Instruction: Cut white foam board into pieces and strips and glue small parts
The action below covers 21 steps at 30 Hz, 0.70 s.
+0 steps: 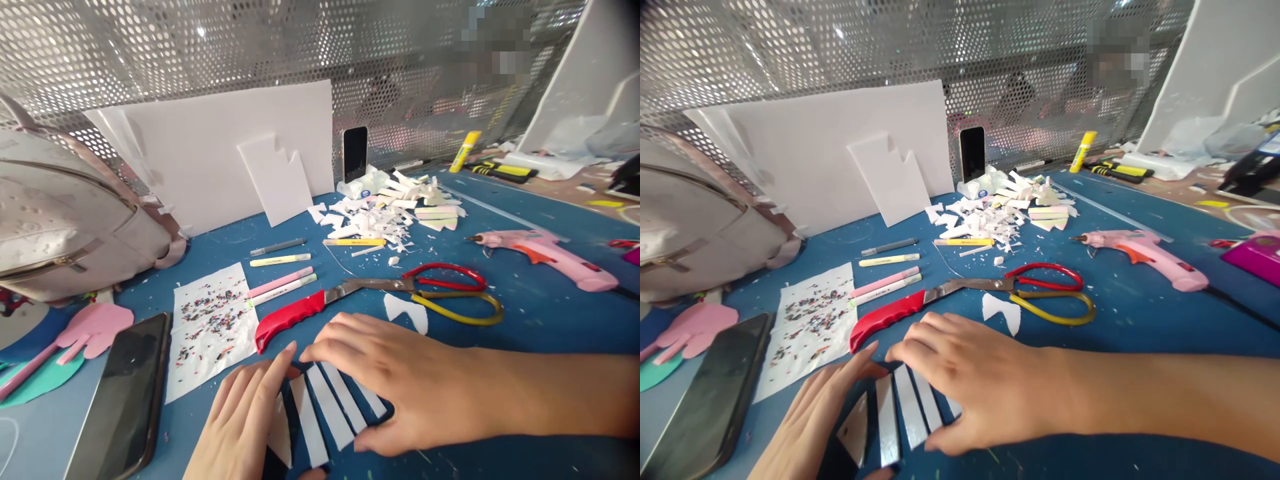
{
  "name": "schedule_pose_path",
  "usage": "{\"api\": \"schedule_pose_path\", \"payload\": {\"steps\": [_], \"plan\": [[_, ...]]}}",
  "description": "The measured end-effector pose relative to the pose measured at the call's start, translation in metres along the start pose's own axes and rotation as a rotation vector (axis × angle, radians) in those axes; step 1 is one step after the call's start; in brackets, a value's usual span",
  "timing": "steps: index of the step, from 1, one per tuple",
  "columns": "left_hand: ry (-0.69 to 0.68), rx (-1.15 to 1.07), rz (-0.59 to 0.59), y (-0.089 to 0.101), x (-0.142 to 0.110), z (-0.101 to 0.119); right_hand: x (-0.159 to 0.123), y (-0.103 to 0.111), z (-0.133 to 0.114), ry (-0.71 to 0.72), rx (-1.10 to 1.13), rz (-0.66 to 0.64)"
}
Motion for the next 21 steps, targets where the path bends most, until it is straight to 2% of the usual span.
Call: {"api": "schedule_pose_path", "payload": {"steps": [5, 10, 15, 21], "plan": [[-0.026, -0.024, 0.034, -0.009, -0.004, -0.002, 0.003, -0.008, -0.001, 0.021, 0.018, 0.025], [-0.058, -0.040, 0.093, -0.008, -0.004, -0.001, 0.002, -0.010, -0.004, 0.029, 0.019, 0.027], [-0.107, -0.027, 0.056, -0.005, -0.002, 0.002, -0.005, 0.002, -0.007, 0.035, -0.088, 0.002], [-0.075, -0.051, 0.026, -0.005, 0.006, 0.014, -0.010, 0.020, -0.006, -0.099, -0.187, -0.084]]}}
Point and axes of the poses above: each hand's wrist, its own x-axis towards the middle knuckle, its own y-axis out of the back of the hand, z = x × y, the point moved 5 cm from there along x, towards the middle knuckle, and after that the axes turned 7 degrees about x, right-handed, at the moved point
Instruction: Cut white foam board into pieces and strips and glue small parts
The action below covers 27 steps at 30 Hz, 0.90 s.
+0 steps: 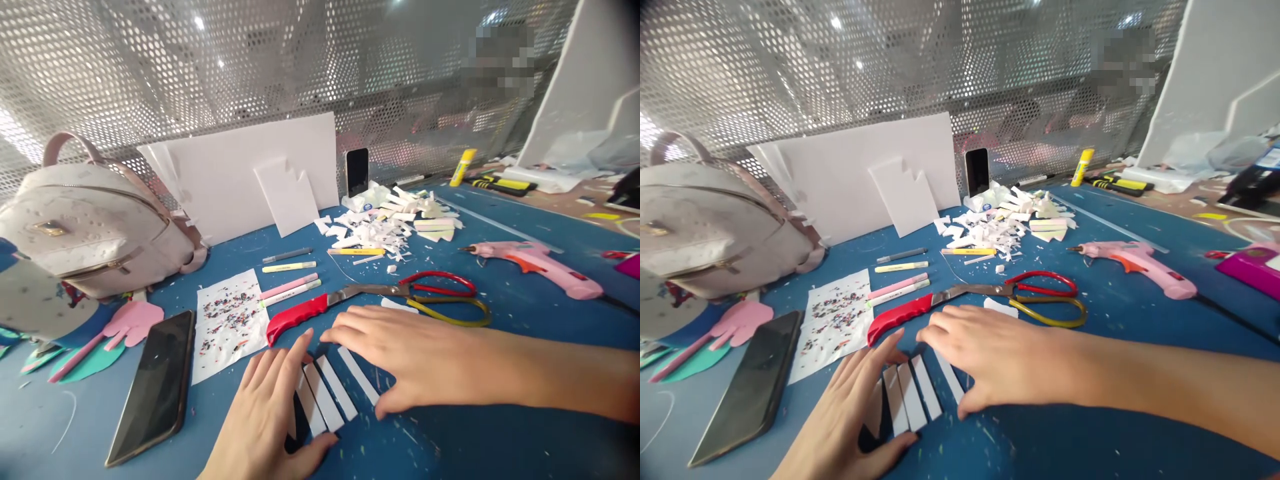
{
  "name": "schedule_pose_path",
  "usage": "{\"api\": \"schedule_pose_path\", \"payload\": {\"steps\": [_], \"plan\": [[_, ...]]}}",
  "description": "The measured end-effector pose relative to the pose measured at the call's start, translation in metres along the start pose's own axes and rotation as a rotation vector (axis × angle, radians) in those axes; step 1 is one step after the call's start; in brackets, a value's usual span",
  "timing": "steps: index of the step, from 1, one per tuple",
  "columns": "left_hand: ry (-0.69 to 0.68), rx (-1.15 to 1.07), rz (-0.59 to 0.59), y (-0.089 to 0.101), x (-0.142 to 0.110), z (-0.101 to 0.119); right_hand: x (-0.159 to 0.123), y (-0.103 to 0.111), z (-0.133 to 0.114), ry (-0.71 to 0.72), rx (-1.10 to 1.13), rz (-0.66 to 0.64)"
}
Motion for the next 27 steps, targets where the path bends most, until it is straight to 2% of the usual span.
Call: {"api": "schedule_pose_path", "payload": {"steps": [7, 12, 20, 24, 27], "plan": [[0.029, -0.056, 0.020, 0.008, 0.003, 0.009, 0.004, -0.003, -0.008, 0.019, 0.052, 0.012], [0.076, -0.049, 0.046, 0.029, -0.001, 0.002, 0.008, -0.008, -0.013, 0.056, 0.031, 0.030], [0.220, 0.050, 0.164, 0.066, -0.020, -0.018, 0.027, -0.017, -0.031, 0.148, 0.036, 0.025], [0.215, 0.053, 0.168, 0.066, -0.027, -0.017, 0.033, -0.004, -0.039, 0.152, 0.099, 0.081], [0.143, 0.024, 0.180, 0.061, -0.025, -0.009, 0.033, 0.014, -0.039, 0.109, 0.335, 0.152]]}}
Point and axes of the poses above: each hand's wrist, its own x-axis towards the middle knuckle, its own y-axis out of the back of the hand, z = x × y, the point moved 5 cm from there along x, towards the middle knuckle, and after that the axes turned 7 degrees about x, right-handed, at the moved point
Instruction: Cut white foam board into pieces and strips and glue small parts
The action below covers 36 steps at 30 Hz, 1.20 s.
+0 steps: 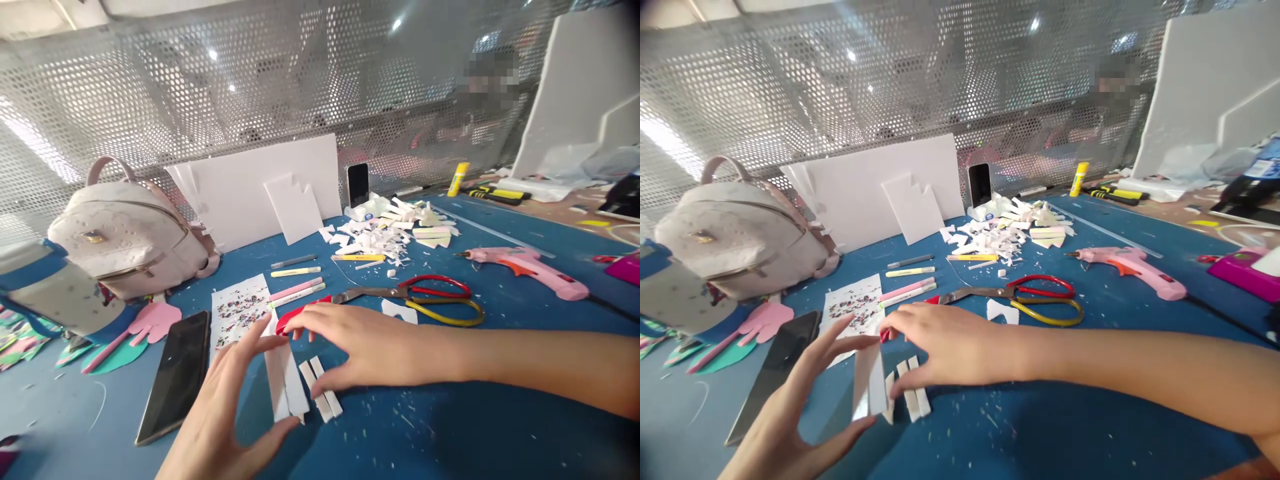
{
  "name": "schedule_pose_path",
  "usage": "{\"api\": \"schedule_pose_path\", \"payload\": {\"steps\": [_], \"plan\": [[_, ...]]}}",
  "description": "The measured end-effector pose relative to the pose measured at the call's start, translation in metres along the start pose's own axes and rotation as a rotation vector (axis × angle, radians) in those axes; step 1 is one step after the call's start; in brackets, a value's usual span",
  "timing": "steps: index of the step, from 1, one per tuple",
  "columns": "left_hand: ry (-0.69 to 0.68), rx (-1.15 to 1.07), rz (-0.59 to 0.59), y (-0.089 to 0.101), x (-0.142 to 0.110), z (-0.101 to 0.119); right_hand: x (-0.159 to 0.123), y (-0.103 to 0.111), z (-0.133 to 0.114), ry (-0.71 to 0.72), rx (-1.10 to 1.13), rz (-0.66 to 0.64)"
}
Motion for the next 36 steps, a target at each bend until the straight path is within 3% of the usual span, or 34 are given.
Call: {"api": "schedule_pose_path", "payload": {"steps": [6, 11, 15, 17, 19, 22, 26, 28, 33, 36], "plan": [[-0.128, -0.061, 0.015, -0.010, 0.012, 0.018, 0.000, 0.008, 0.020, -0.124, 0.611, 0.063], [-0.158, -0.139, 0.044, -0.015, 0.023, 0.031, -0.010, 0.011, 0.047, -0.206, 0.789, 0.166], [-0.123, -0.177, 0.074, -0.019, 0.029, 0.036, -0.021, 0.014, 0.050, -0.210, 0.831, 0.230], [-0.112, -0.199, 0.079, -0.022, 0.031, 0.038, -0.026, 0.019, 0.046, -0.177, 0.756, 0.239], [-0.123, -0.222, 0.078, -0.024, 0.033, 0.040, -0.028, 0.032, 0.043, -0.128, 0.476, 0.260], [-0.140, -0.255, 0.015, -0.032, 0.036, 0.043, -0.029, 0.071, 0.049, -0.109, -0.102, 0.364], [-0.097, -0.276, -0.149, -0.051, 0.040, 0.045, -0.029, 0.118, 0.072, -0.194, -0.395, 0.508], [-0.074, -0.264, -0.211, -0.060, 0.041, 0.046, -0.028, 0.114, 0.072, -0.175, -0.474, 0.469], [-0.065, -0.217, -0.242, -0.071, 0.040, 0.048, -0.035, 0.055, 0.039, -0.047, -0.479, 0.248], [-0.074, -0.185, -0.233, -0.072, 0.037, 0.049, -0.044, 0.031, 0.029, -0.097, -0.367, 0.145]]}}
Point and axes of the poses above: each hand's wrist, its own x-axis towards the middle knuckle, its own y-axis out of the back of the hand, z = x × y, the point moved 5 cm from there along x, towards the middle knuckle, and after that the axes turned 7 degrees about x, right-handed, at the moved point
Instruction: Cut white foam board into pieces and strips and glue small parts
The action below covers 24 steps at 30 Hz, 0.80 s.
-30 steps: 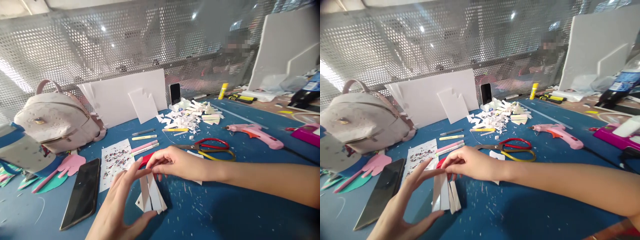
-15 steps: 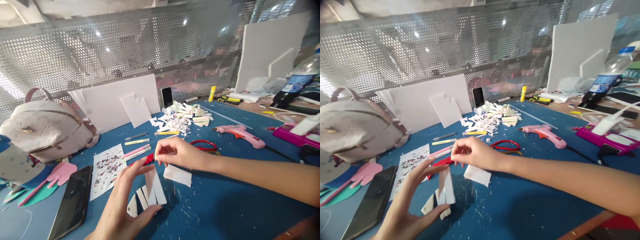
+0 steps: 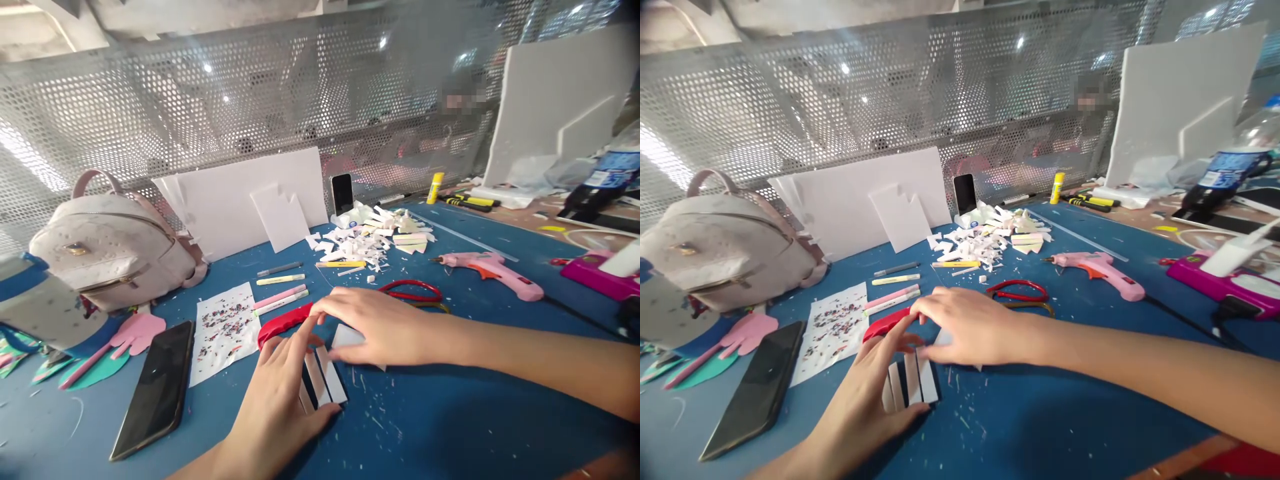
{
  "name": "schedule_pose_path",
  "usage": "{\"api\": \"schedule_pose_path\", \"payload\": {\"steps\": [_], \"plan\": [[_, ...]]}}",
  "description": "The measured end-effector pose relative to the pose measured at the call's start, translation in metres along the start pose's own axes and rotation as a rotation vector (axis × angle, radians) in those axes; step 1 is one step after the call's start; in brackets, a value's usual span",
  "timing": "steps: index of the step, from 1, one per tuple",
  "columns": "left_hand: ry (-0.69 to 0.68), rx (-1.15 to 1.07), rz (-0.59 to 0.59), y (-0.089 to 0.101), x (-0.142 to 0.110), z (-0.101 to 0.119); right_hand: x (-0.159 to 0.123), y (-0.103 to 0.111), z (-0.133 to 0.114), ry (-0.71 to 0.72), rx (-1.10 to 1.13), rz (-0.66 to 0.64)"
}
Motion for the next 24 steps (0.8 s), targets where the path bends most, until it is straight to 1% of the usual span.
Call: {"api": "schedule_pose_path", "payload": {"steps": [2, 6, 10, 14, 16, 19, 21, 24], "plan": [[-0.013, 0.030, 0.006, -0.001, -0.002, 0.001, -0.006, -0.008, -0.001, -0.033, 0.063, -0.066], [-0.031, 0.077, 0.022, -0.001, -0.003, 0.001, -0.011, -0.023, 0.003, -0.006, 0.130, -0.134], [-0.087, 0.155, 0.054, 0.007, -0.008, -0.004, -0.009, -0.035, 0.006, 0.006, 0.152, -0.134], [-0.054, 0.253, 0.047, 0.011, -0.023, -0.021, -0.005, -0.044, 0.000, 0.080, 0.216, -0.111], [-0.027, 0.236, 0.053, 0.010, -0.029, -0.029, -0.003, -0.051, -0.003, 0.107, 0.215, -0.102], [0.031, 0.143, 0.088, 0.008, -0.034, -0.036, 0.001, -0.060, -0.003, 0.129, 0.202, -0.073], [0.054, 0.088, 0.093, 0.007, -0.034, -0.038, 0.003, -0.062, -0.003, 0.139, 0.205, -0.058], [0.072, 0.010, 0.066, 0.007, -0.033, -0.041, 0.006, -0.063, -0.004, 0.111, 0.216, -0.080]]}}
Point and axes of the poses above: each hand's wrist, its own x-axis towards the middle knuckle, its own y-axis out of the back of the hand, z = x × y, the point moved 5 cm from there along x, towards the middle knuckle, and after that the axes turned 7 degrees about x, right-handed, at the moved point
